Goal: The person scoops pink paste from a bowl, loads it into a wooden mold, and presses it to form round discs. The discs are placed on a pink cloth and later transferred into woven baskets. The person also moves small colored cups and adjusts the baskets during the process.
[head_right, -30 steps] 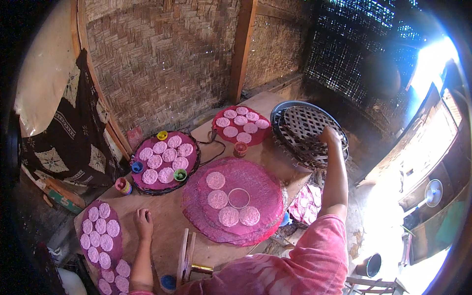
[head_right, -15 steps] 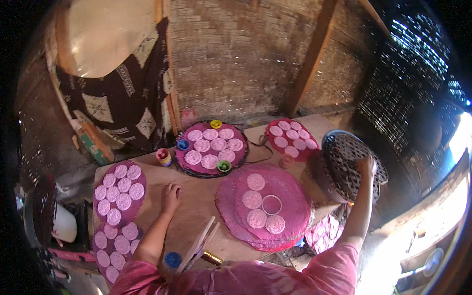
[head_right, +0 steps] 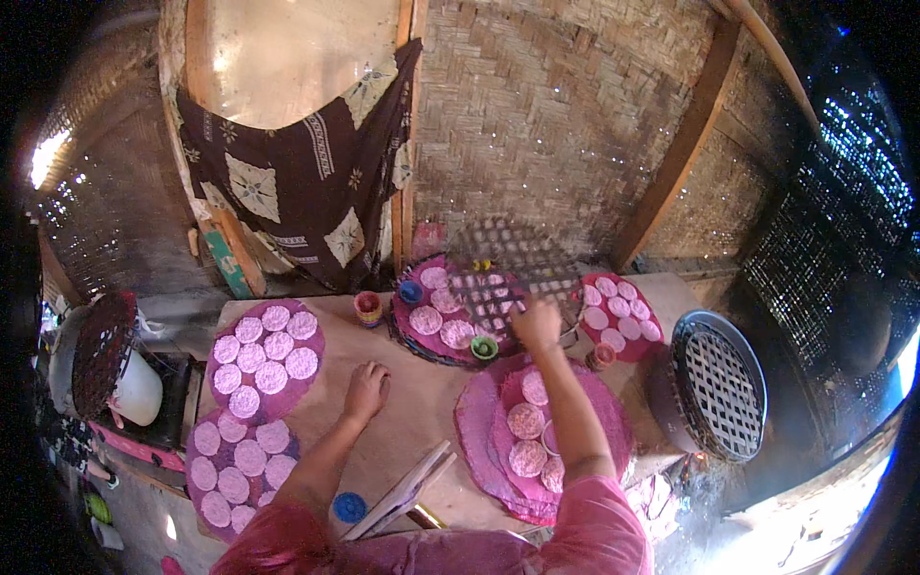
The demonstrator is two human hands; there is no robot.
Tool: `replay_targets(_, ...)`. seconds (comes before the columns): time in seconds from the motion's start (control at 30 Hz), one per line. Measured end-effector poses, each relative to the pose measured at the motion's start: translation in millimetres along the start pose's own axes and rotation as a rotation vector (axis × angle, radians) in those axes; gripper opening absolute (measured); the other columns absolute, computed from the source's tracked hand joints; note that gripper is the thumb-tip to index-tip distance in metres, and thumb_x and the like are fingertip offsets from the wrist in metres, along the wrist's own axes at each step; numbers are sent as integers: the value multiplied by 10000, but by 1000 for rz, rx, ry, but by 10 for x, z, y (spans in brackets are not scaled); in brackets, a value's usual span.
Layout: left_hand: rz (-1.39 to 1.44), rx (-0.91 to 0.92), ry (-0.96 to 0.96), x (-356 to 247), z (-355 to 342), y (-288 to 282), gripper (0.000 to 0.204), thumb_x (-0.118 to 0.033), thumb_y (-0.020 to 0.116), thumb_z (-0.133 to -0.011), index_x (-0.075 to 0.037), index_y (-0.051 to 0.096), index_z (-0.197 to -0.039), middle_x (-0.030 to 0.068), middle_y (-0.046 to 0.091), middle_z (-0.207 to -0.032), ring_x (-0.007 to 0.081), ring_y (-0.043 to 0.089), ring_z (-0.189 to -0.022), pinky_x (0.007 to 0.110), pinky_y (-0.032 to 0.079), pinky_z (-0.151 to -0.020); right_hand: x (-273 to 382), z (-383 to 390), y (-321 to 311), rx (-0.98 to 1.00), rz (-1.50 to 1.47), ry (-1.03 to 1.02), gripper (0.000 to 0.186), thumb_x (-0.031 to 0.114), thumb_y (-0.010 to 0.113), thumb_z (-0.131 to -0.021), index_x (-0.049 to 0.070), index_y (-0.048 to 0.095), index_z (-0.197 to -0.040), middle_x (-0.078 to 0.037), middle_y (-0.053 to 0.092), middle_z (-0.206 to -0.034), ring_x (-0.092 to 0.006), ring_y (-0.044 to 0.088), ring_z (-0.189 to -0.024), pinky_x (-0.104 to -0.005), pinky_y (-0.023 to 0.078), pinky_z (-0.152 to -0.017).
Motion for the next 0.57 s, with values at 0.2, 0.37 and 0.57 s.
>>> replay_targets(0.2, -12, -4, -21, -8, -51, -7, 100, -113, 643, -820, -68, 616, -905, 126, 598, -935, 334, 589, -898, 458, 475, -790, 375, 111, 840, 39, -109, -126, 422, 360, 665, -778, 8, 689, -1009, -246, 681, -981, -396, 637, -974, -477, 500, -900)
replay_targets(0.37, -1, -7, -29, -27, -62, -17, 96, -120, 645, -827, -70, 616, -903, 126, 596, -939, 331, 588, -899, 459, 472, -792, 470, 162, 1113, -11, -61, -175, 439, 354, 689, -752, -30, 694, -966, -258, 675, -985, -416, 608, -1041, -452, 482, -953)
replay_targets(0.57, -22, 7, -40, 3, -53, 36, 144, -137, 661, -827, -75, 618, -950, 127, 595, -971, 326, 584, -928, 451, 465, -815, 547, 203, 1182, 118, -69, -136, 497, 390, 635, -800, 0, 665, -1106, -273, 637, -1144, -441, 536, -1186, -464, 323, -1127)
Point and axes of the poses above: each hand's wrist, its own z-axis away from the middle knuckle, its own y-axis out of the palm, x = y × z, the point moved 3 cm from there along -z, towards the middle knuckle
